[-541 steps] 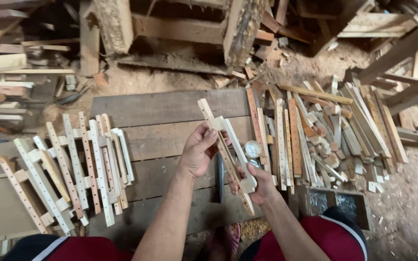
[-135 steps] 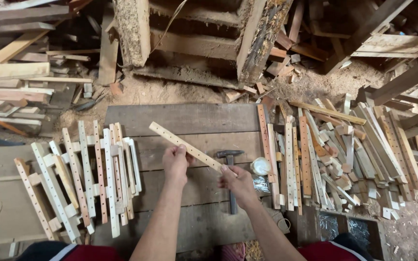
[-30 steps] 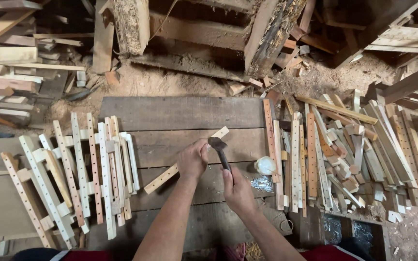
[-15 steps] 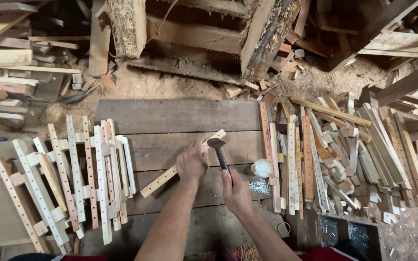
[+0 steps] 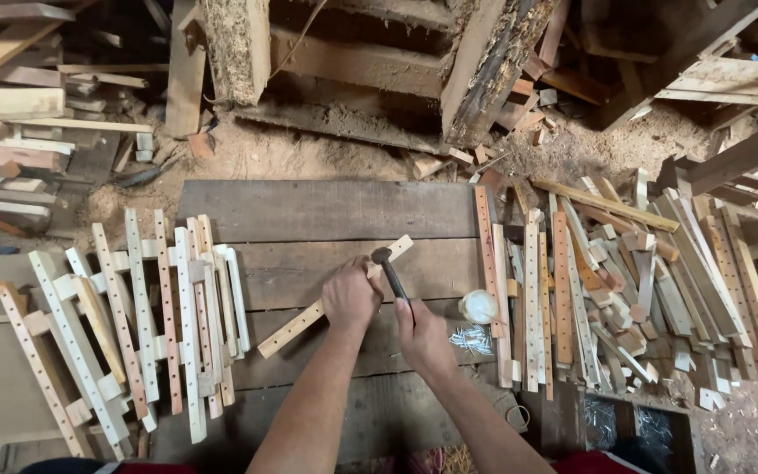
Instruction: The person picks up narrow wooden slats from a pile on a workbench, positions nails on them, and hammers the nails in with a claw hammer, working one slat at a time. They turn the slats over to drive nails from different sides and set finished slats aside on the bench.
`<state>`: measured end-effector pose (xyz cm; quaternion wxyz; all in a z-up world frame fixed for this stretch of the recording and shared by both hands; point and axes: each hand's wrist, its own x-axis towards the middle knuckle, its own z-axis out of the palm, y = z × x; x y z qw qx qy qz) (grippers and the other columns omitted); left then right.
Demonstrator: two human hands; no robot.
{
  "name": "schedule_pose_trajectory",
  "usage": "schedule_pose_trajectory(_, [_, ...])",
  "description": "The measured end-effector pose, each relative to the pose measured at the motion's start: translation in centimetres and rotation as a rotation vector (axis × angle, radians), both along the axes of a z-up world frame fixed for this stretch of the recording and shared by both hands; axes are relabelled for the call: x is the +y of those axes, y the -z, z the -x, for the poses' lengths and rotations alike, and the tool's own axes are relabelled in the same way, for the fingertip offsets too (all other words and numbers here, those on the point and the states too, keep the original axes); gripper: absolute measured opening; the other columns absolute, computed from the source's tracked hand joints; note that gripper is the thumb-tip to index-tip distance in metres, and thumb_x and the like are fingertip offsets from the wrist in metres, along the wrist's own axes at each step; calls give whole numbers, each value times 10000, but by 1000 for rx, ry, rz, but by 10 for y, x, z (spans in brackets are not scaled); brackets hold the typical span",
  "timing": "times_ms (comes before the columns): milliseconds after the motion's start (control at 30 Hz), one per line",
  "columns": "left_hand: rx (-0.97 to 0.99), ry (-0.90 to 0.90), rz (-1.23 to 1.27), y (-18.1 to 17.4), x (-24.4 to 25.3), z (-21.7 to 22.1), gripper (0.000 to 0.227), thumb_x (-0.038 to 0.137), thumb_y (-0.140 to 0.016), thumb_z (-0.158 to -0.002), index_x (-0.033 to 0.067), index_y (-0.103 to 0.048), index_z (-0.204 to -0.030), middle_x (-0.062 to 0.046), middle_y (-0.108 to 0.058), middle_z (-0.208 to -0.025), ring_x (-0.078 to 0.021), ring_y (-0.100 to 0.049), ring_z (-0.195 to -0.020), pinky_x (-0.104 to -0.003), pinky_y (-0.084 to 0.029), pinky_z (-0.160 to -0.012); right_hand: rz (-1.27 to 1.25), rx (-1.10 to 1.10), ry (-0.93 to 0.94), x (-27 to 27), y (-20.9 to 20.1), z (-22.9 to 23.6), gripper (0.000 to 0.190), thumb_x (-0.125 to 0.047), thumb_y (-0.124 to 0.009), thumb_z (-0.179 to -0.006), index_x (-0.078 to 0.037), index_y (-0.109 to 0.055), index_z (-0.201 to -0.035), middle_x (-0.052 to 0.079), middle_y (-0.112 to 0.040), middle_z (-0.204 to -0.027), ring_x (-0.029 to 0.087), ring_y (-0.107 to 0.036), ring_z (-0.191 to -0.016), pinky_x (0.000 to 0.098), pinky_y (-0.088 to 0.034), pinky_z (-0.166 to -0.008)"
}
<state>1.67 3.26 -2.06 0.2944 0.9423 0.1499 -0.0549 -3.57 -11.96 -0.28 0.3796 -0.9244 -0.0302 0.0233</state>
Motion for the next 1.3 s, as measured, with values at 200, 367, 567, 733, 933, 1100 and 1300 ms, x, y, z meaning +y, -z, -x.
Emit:
schedule_pose_trajectory(200, [-31, 6, -25, 14, -2, -3, 262, 296, -586, -896, 170, -653, -1115, -64, -707, -1048, -280, -687, -1079, -439, -564, -921, -128, -332, -35, -7, 3, 18, 349, -382, -427, -1020, -193, -685, -881, 135, -690, -679, 401, -706, -711, 432, -565, -618])
schedule_pose_trajectory(367, [-31, -6, 17, -6, -2, 5, 229, 241, -594, -883, 156, -650, -1087, -78, -718, -1038, -297, -685, -1089, -441, -555, -936, 51, -22, 38, 8, -14, 5, 490, -488, -446, -1043, -91, -631, -822, 217, -693, -670, 450, -716, -731, 545, -501, -600])
schedule_pose_trajectory(567, [-13, -17, 20, 1, -2, 6, 206, 282, -583, -903, 132, -653, -1025, -100, -715, -1013, -309, -692, -1065, -451, -551, -916, 32, -109, 23, 3, 2, 12, 416, -408, -454, -1053, -121, -677, -851, 180, -676, -633, 408, -710, -653, 467, -547, -572])
schedule_pose_trajectory(733, [-6, 1, -15, 8, 0, -4, 204, 253, -639, -846, 139, -656, -1014, -76, -716, -1033, -288, -686, -1087, -431, -557, -928, 70, 6, 42, 6, 9, -2, 491, -496, -436, -1052, -97, -654, -868, 199, -698, -664, 418, -727, -702, 508, -524, -588])
schedule_pose_trajectory(933, [-27, -4, 0, -1, -2, 1, 246, 242, -591, -879, 182, -658, -1108, -72, -717, -982, -286, -695, -1059, -437, -561, -911, 75, 32, 44, 3, 10, 6, 505, -508, -453, -1042, -89, -612, -809, 187, -667, -613, 434, -707, -651, 473, -520, -550])
schedule_pose_trajectory(1100, [-333, -35, -52, 23, -4, 2, 228, 147, -695, -806, 91, -677, -1026, -110, -708, -885, -353, -691, -734, -491, -549, -674, -78, -97, 166, 3, -9, 24, 231, -263, -525, -1018, -53, -593, -950, 150, -643, -649, 295, -566, -491, 455, -462, -509])
schedule_pose_trajectory(1300, [149, 46, 81, 3, 29, -21, 320, 344, -580, -866, 258, -674, -1160, -83, -736, -1132, -348, -672, -1145, -510, -543, -959, 59, 14, 279, -14, 12, 29, 418, -254, -590, -993, -80, -569, -1373, 293, -733, -1026, 487, -720, -904, 589, -613, -691])
